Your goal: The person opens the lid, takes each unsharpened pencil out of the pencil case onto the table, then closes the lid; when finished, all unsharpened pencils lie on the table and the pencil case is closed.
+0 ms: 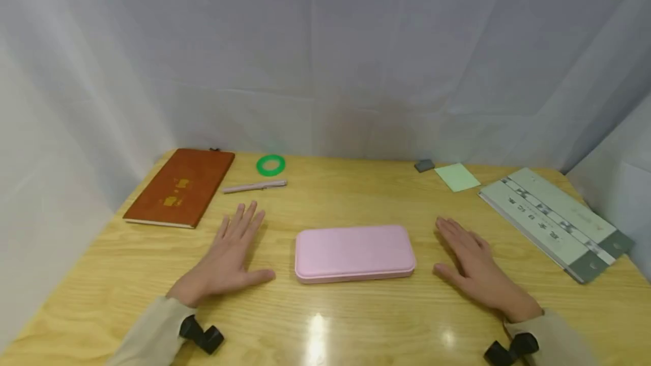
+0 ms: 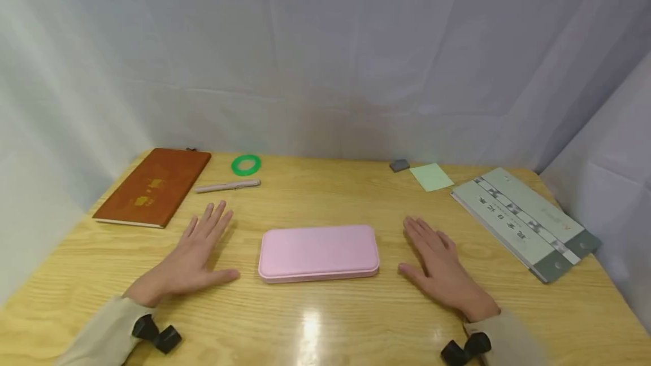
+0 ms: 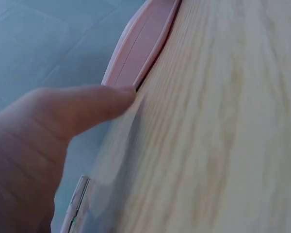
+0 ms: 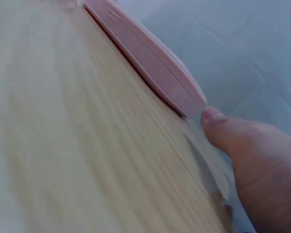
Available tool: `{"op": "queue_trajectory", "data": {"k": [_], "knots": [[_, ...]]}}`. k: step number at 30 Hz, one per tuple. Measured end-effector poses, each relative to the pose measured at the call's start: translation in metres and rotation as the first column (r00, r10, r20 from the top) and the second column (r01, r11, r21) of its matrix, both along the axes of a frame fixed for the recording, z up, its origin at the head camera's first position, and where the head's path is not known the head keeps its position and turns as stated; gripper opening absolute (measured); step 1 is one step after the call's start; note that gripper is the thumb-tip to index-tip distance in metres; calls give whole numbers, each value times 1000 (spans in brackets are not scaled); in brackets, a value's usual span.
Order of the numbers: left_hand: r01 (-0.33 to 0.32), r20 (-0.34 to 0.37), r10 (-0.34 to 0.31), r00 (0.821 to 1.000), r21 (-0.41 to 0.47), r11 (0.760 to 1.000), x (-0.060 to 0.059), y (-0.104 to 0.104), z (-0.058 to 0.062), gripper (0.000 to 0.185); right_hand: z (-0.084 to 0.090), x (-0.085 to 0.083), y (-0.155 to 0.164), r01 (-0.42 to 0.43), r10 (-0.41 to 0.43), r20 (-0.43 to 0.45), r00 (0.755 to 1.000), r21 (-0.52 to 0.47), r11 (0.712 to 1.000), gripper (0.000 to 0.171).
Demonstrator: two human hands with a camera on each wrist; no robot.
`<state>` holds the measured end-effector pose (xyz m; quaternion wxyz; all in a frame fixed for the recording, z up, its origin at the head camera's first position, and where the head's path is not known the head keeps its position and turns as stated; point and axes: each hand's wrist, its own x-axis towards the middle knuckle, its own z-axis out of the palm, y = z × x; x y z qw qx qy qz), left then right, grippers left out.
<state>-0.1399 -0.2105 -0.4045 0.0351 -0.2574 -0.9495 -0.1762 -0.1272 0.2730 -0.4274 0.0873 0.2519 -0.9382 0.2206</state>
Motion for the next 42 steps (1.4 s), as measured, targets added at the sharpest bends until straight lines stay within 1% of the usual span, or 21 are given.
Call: {"op": "queue_trajectory", "data": {"k": [4,7,10,14,17,21,24,30,34,38,42], "knots": [[53,54,-58,997,83,995,2,8,-1,115,0,1,-21,-59,59,-15,998,-31,998,81],[86,71,-97,993,150,985,4,19,-5,114,2,3,-33,-98,97,-34,995,-25,995,82],[110,50,-122,991,184,977,5,31,-12,111,4,5,-42,-131,130,-54,990,-13,991,81],[122,7,-127,992,231,965,6,45,-18,104,4,7,-51,-158,158,-92,983,7,987,75],[116,3,-121,993,267,957,6,52,-18,100,5,7,-55,-161,163,-120,979,21,987,71],[92,44,-109,993,286,954,5,59,-14,99,7,5,-58,-136,139,-143,980,28,990,70],[54,78,-80,994,292,955,7,61,-11,100,8,6,-63,-123,129,-148,981,48,991,69],[4,129,-45,991,303,953,15,64,-15,96,8,12,-72,-124,139,-185,973,91,988,63],[-10,92,-21,996,323,946,14,65,-16,90,10,10,-80,-121,135,-205,969,79,990,58],[-10,9,7,1000,350,937,11,69,-19,80,15,5,-89,-119,133,-238,962,72,990,52],[-30,-25,43,999,389,921,7,71,-20,72,23,-3,-101,-155,176,-294,939,93,983,43]]}}
